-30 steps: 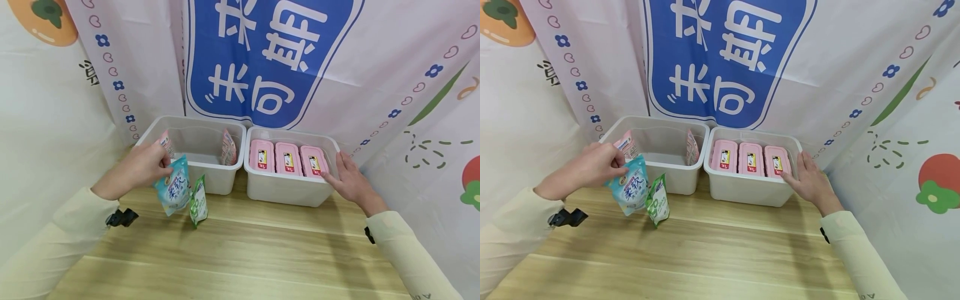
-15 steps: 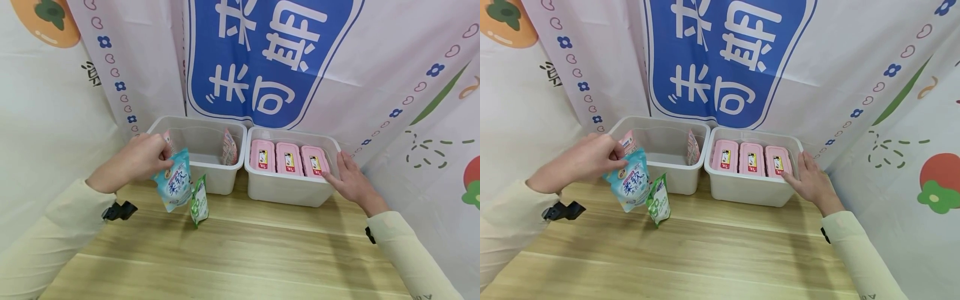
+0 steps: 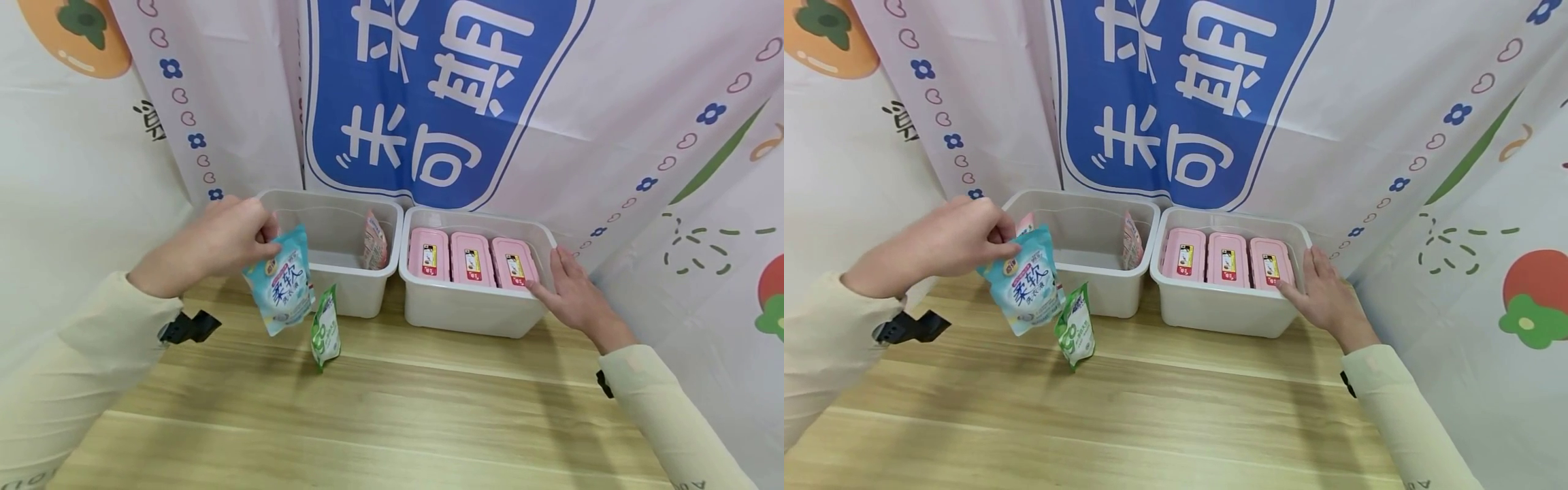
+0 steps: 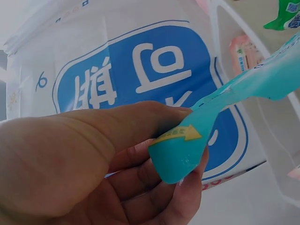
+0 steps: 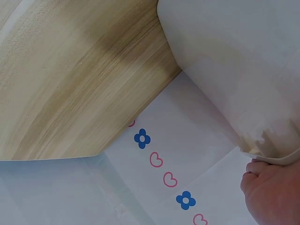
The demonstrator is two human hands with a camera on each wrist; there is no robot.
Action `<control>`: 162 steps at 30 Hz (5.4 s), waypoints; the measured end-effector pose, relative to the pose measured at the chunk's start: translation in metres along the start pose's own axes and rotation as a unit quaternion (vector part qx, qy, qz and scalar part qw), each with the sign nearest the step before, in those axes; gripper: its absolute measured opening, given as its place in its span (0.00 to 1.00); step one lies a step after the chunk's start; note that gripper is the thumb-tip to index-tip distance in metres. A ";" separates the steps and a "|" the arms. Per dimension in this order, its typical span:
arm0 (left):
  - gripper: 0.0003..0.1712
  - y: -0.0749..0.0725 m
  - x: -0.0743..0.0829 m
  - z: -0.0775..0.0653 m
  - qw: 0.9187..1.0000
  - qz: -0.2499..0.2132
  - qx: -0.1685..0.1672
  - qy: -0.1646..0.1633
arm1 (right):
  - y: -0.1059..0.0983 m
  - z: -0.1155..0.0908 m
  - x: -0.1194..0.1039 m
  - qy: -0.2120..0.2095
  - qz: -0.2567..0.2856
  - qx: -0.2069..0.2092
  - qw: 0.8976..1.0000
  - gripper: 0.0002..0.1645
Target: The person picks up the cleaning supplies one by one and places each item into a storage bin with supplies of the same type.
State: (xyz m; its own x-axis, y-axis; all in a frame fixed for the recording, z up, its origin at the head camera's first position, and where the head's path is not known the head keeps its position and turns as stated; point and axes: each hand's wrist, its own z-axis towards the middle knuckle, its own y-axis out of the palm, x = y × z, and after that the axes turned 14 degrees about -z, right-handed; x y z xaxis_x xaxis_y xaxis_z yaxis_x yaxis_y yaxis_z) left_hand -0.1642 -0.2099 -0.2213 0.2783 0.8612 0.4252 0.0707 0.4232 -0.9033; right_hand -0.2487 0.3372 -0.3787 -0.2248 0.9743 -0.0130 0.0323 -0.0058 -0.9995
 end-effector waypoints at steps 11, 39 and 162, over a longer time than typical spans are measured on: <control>0.13 -0.024 0.006 0.002 1.000 0.006 0.007 -0.011 | 0.000 0.001 0.001 -0.005 -0.004 0.003 1.000 0.61; 0.16 -0.068 0.004 0.048 0.995 -0.032 0.059 -0.070 | 0.000 0.001 0.001 -0.002 0.000 -0.005 1.000 0.61; 0.11 0.073 -0.108 0.112 0.982 -0.120 0.046 -0.139 | 0.002 0.004 0.004 0.005 0.007 0.003 1.000 0.62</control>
State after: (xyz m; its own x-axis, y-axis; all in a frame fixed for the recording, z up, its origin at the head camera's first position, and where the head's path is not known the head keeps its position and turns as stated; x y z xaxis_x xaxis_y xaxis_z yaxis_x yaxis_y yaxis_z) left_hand -0.2960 -0.2404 -0.3266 -0.0100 0.7715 0.6362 0.0124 0.6363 -0.7714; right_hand -0.2534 0.3401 -0.3807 -0.2154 0.9762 -0.0259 0.0287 -0.0202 -0.9994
